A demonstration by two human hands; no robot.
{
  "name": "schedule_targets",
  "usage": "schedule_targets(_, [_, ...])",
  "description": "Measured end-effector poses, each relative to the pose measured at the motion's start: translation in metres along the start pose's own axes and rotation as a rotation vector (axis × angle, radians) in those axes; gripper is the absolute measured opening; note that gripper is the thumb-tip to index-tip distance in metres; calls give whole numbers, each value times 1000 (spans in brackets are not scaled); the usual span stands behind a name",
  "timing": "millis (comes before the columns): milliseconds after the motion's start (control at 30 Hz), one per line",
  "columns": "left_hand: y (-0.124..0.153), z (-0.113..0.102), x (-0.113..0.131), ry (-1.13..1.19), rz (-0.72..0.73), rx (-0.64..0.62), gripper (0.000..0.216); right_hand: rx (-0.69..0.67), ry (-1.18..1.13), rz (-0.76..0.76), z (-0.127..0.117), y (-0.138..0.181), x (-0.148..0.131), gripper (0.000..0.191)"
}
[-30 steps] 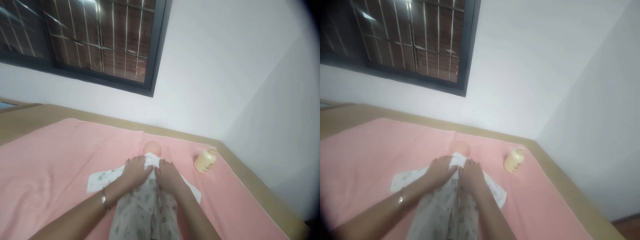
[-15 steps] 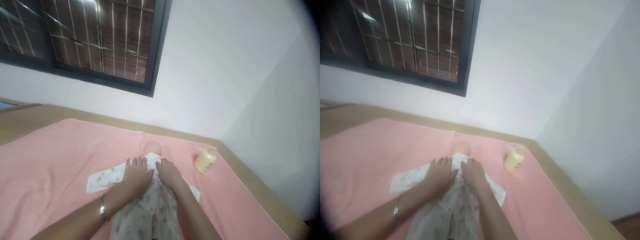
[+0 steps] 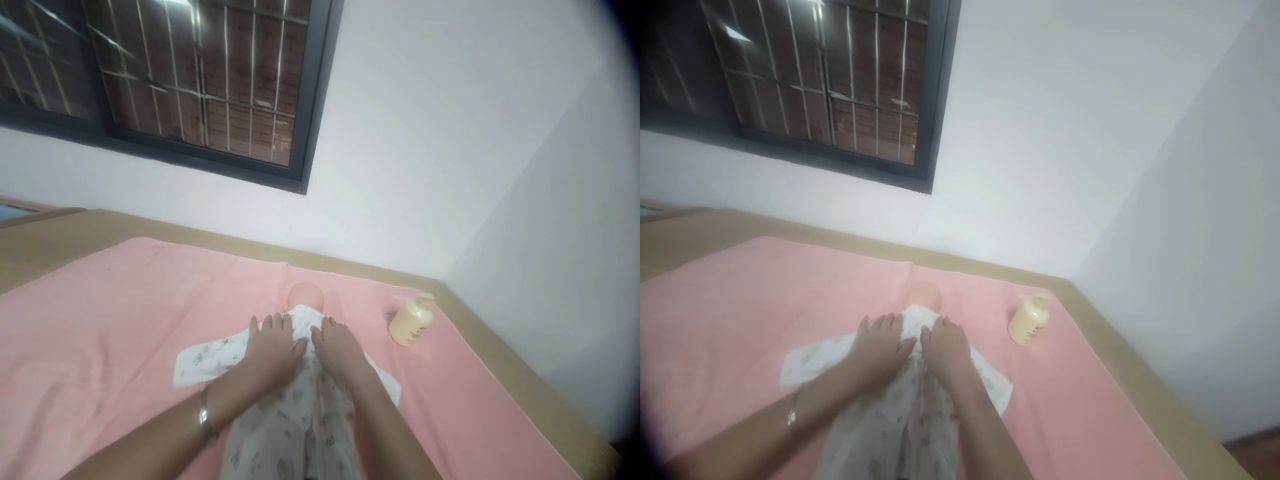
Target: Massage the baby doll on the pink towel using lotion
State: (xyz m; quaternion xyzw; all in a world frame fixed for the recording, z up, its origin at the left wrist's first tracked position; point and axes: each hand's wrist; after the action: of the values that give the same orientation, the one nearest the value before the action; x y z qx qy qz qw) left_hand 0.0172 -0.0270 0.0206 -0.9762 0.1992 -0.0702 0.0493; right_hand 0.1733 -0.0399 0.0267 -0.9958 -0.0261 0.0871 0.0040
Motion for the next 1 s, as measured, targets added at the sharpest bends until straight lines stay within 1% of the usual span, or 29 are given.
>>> schedule_targets(100, [5, 1, 5, -44, -9, 34, 54, -36, -128, 30, -1, -6, 5, 45])
schedule_targets(167, [3, 2, 4, -29, -10, 21, 54, -40, -146, 34, -1, -6, 4, 47])
schedule_targets(333, [-13, -2, -8, 149, -47, -74, 47, 39, 29, 27, 3, 4, -5, 43])
schedule_targets(400, [-19, -4, -12, 234, -56, -115, 46, 53, 50, 17, 4, 9, -9, 44])
schedule_targets(467, [-21, -5, -14, 272, -60, -126, 46, 52, 50, 15, 4, 11, -10, 45])
schedule_targets(533, [-18, -4, -13, 230, -48, -107, 44, 49, 34, 19, 4, 10, -9, 45])
schedule_targets(667, [-5, -3, -6, 51, 15, -55, 47, 48, -67, 32, 8, -3, 0, 44])
schedule_targets(800, [0, -3, -4, 37, 17, -49, 55, 26, -179, -2, 11, -13, 8, 45])
schedule_targets(867, [-3, -4, -5, 64, 5, -67, 53, 28, -141, -2, 10, -11, 7, 45])
schedule_targets(1000, [-14, -5, -10, 167, -41, -99, 45, 50, 2, 0, 6, 3, -5, 43])
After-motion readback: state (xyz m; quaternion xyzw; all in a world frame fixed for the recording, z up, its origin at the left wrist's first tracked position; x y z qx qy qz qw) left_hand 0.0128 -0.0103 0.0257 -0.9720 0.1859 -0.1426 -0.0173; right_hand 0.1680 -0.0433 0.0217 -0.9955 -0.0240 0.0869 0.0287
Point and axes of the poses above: each hand's wrist, its own y-axis away from the middle knuckle, its own z-axis out of the palm, x = y × z, and after that the axes turned 2 degrees about -x, right-handed
